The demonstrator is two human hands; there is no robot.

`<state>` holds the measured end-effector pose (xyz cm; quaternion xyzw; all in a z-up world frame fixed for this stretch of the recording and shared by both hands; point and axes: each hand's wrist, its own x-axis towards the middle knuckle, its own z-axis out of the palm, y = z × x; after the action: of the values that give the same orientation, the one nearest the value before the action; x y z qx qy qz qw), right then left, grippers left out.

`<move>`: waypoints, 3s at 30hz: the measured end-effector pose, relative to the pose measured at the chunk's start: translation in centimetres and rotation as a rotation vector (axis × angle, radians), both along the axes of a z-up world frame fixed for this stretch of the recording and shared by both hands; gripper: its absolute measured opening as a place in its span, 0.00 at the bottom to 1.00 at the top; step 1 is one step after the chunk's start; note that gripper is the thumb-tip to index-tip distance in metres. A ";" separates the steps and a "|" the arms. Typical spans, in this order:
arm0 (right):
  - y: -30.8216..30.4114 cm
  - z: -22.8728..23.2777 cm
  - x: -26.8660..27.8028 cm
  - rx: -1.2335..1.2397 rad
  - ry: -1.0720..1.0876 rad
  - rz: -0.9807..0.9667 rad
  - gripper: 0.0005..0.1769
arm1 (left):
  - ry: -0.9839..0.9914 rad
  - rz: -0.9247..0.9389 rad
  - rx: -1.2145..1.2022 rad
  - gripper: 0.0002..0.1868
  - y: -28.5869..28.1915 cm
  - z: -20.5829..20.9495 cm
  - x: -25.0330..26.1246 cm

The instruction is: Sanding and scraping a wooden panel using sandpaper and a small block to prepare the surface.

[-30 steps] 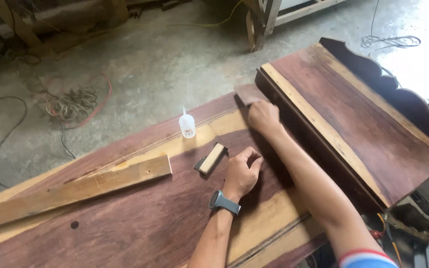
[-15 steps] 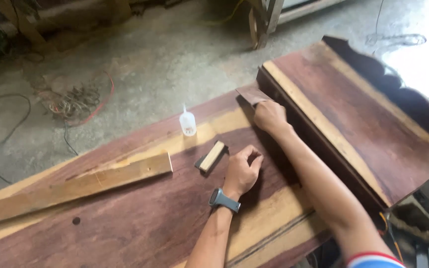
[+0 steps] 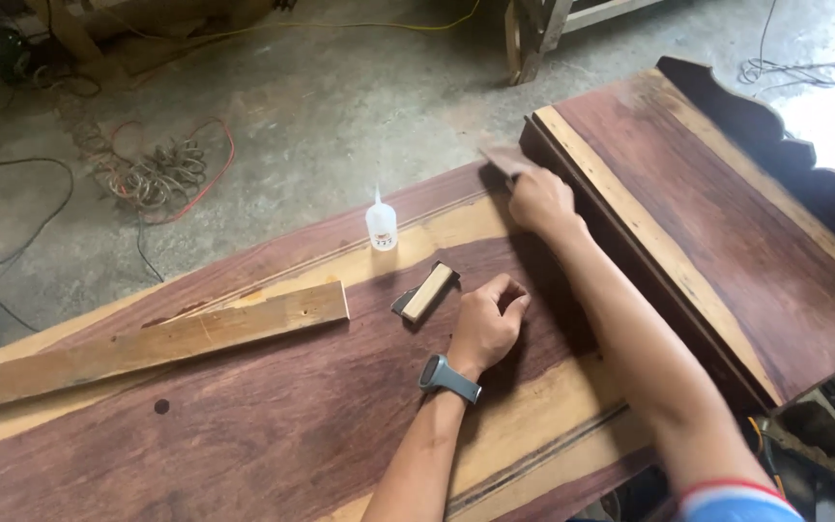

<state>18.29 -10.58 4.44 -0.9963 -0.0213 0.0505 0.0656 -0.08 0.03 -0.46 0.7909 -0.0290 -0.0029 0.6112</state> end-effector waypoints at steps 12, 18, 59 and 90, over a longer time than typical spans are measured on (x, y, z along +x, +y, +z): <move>-4.9 -4.7 -10.0 -0.092 -0.139 0.215 0.17 | -0.039 0.043 0.029 0.08 0.1 2.5 -0.8; -7.6 -8.9 -17.2 -0.164 -0.235 0.190 0.13 | -0.625 -0.039 0.702 0.39 -1.0 2.7 -1.7; -7.9 -8.9 -28.3 0.377 -0.744 0.244 0.19 | -0.692 0.274 1.479 0.12 -5.0 2.9 -10.7; -25.7 1.0 -24.7 0.892 -0.950 -0.037 0.06 | -0.522 -0.123 0.784 0.22 -3.2 1.1 -11.8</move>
<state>-6.45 -36.23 5.42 -0.7874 -0.0498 -0.4103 0.4574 -11.90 -3.21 0.65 0.9331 -0.2249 0.1492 0.2377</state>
